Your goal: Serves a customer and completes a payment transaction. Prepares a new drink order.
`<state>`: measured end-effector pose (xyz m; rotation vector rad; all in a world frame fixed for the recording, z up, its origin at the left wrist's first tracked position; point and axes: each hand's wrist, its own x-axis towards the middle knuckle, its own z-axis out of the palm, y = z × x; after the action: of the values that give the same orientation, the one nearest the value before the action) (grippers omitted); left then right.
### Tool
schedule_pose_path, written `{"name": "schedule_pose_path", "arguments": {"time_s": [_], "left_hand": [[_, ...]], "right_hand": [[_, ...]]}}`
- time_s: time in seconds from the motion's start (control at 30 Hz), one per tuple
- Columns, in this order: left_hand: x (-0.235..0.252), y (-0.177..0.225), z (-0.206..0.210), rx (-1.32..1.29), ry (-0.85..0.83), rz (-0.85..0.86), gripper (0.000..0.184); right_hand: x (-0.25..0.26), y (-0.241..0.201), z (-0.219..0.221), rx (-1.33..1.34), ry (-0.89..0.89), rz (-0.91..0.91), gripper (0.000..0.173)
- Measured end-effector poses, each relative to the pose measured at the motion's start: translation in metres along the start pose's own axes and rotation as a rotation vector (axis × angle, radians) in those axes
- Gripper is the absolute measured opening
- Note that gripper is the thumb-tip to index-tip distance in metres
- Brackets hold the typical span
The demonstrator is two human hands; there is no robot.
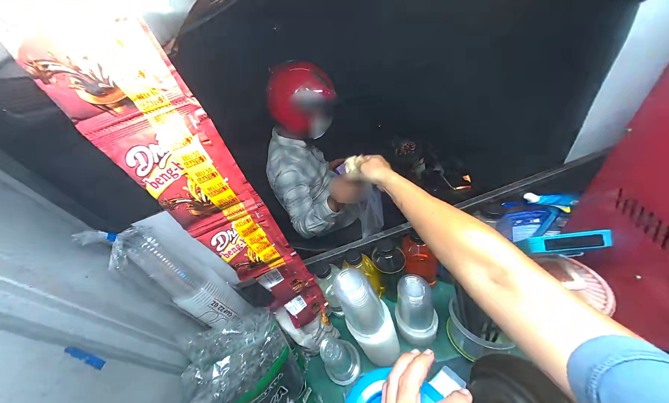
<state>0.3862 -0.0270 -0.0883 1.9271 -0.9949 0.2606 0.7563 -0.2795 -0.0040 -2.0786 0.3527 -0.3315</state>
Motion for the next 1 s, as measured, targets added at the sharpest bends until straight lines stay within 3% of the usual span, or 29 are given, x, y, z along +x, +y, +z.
{"name": "schedule_pose_path", "arguments": {"time_s": [0.07,0.13,0.23,0.33,0.4,0.43,0.53,0.63,0.73,0.8,0.87,0.93,1.0], "left_hand": [[-0.003,0.001,0.0,0.018,-0.019,-0.013,0.062],[-0.003,0.001,0.001,0.034,-0.011,-0.007,0.058],[-0.004,0.001,0.002,0.07,0.051,0.059,0.065],[-0.004,0.009,0.0,0.094,0.229,0.159,0.072],[-0.011,0.019,0.001,0.034,0.376,0.227,0.068],[-0.02,0.03,0.001,-0.048,0.384,0.215,0.069],[-0.062,0.087,-0.004,-0.438,0.182,0.026,0.065],[-0.155,0.127,-0.005,-0.574,0.02,-0.194,0.031],[-0.283,0.125,-0.015,-0.651,-0.125,-0.425,0.032],[-0.373,0.116,-0.026,-0.616,-0.177,-0.618,0.039],[-0.453,0.119,-0.037,-0.522,-0.132,-0.868,0.044],[-0.512,0.131,-0.045,-0.441,0.014,-1.1,0.042],[-0.554,0.147,-0.054,-0.377,0.168,-1.215,0.035]], "right_hand": [[-0.009,-0.005,-0.011,0.115,0.25,0.017,0.048],[-0.03,-0.016,-0.029,0.31,0.394,-0.014,0.038],[-0.098,-0.028,-0.065,0.616,0.401,-0.149,0.028],[-0.227,-0.025,-0.102,0.727,0.317,-0.348,0.021],[-0.342,-0.01,-0.114,0.541,0.35,-0.48,0.02],[-0.401,0.001,-0.112,0.407,0.37,-0.525,0.018],[-0.542,0.041,-0.093,0.18,0.324,-0.563,0.008],[-0.663,0.078,-0.071,0.256,0.046,-0.416,0.007],[-0.757,0.129,-0.046,0.486,-0.319,-0.067,0.017],[-0.794,0.18,-0.009,0.167,-0.542,0.145,0.032],[-0.81,0.226,0.043,-0.169,-0.72,0.233,0.05],[-0.814,0.258,0.092,-0.366,-0.756,0.237,0.064],[-0.812,0.267,0.123,-0.512,-0.717,0.232,0.069]]}}
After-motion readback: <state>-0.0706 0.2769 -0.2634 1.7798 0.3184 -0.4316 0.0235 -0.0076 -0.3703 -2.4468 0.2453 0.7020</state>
